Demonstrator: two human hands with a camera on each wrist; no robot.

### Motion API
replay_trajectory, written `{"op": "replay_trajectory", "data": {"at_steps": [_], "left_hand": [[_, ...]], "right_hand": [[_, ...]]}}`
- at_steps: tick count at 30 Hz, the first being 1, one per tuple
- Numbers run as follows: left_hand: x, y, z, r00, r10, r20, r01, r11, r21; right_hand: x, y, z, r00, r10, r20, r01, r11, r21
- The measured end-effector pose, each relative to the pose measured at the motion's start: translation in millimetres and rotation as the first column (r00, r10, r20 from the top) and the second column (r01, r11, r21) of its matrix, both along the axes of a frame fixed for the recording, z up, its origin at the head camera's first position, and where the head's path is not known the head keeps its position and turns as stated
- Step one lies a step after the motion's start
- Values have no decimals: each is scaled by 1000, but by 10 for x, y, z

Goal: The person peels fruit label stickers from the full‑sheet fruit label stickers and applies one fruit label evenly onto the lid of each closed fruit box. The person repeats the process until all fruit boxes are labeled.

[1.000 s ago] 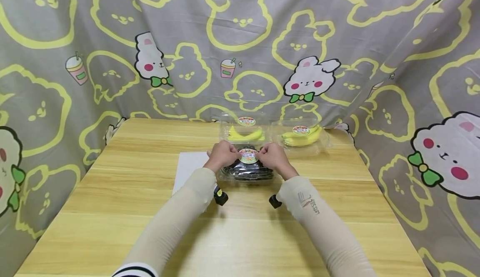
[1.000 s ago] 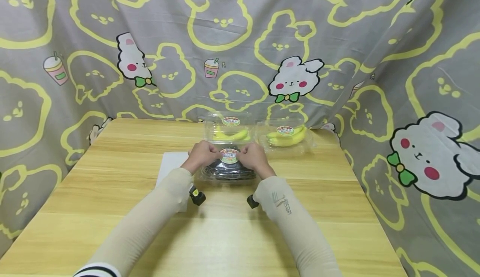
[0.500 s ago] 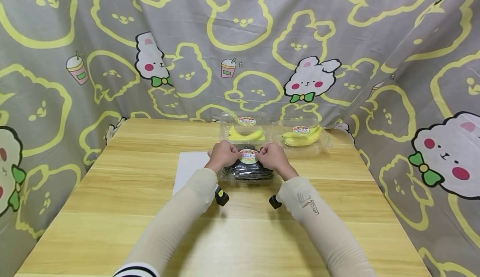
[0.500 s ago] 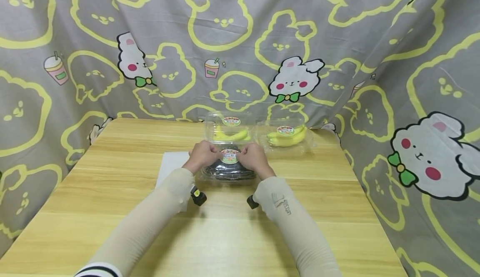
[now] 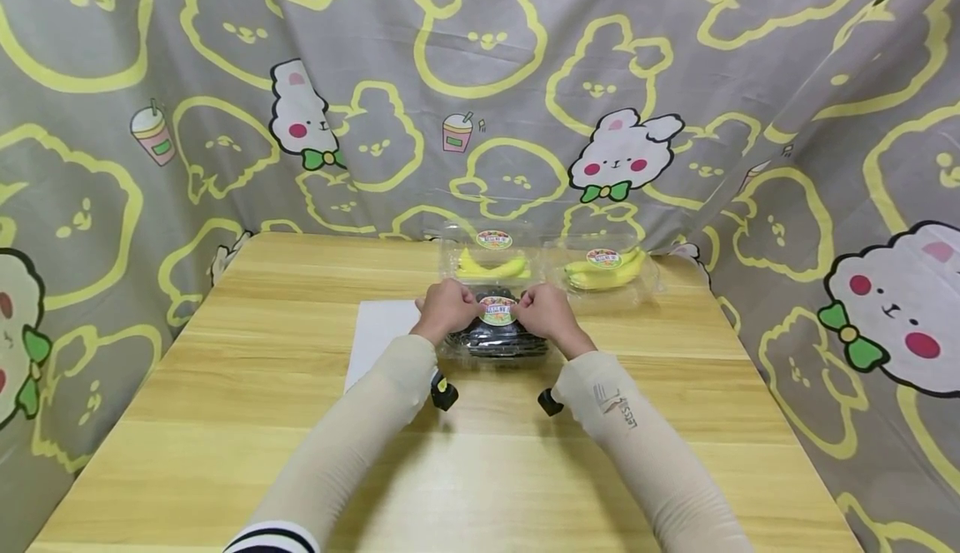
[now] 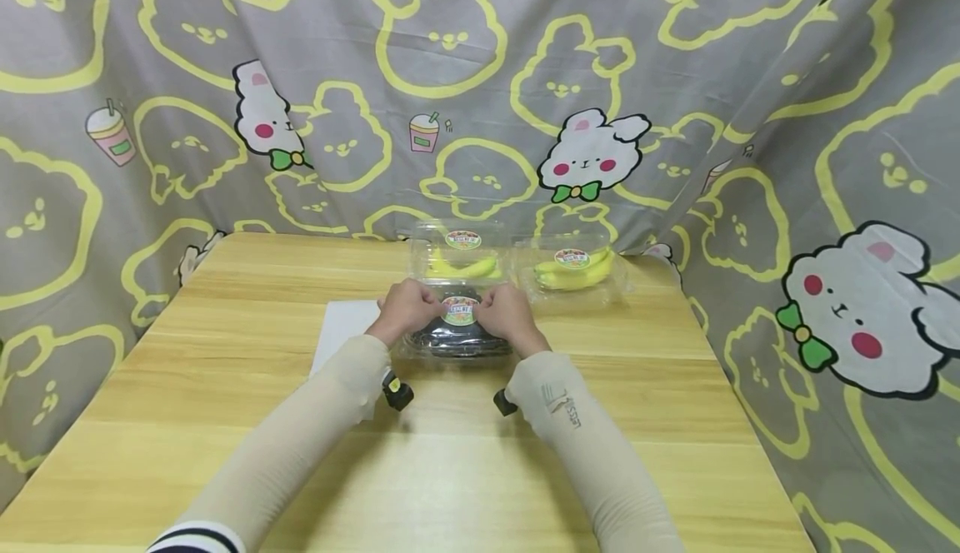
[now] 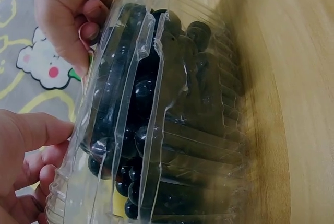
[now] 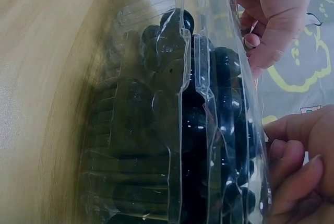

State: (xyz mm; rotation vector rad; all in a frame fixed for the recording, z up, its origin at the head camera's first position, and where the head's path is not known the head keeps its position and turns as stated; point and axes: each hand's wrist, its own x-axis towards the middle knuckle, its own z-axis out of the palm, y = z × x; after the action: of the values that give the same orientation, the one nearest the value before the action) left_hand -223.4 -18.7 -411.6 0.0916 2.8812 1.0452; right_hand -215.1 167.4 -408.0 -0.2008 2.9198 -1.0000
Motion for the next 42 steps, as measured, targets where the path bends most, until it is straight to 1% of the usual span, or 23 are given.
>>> {"op": "replay_trajectory", "data": {"at_steps": [8, 18, 29, 35, 42], "left_hand": [[-6, 2, -28, 1000, 9, -20, -10, 1000, -22], [-7, -3, -36, 1000, 18, -11, -18, 1000, -15], [-6, -7, -36, 999, 22, -24, -23, 1000, -19], [-1, 9, -28, 998, -20, -53, 18, 999, -45], [24, 15, 9, 994, -86, -72, 80, 993, -83]], "right_hand": [[-15, -18, 8, 999, -3, -36, 5, 999, 36], [2, -35, -5, 999, -28, -15, 29, 999, 21], [-7, -29, -19, 999, -53, -9, 54, 998, 33], [1, -26, -18, 997, -80, 14, 79, 996, 44], [4, -35, -2, 999, -36, -17, 37, 999, 28]]}}
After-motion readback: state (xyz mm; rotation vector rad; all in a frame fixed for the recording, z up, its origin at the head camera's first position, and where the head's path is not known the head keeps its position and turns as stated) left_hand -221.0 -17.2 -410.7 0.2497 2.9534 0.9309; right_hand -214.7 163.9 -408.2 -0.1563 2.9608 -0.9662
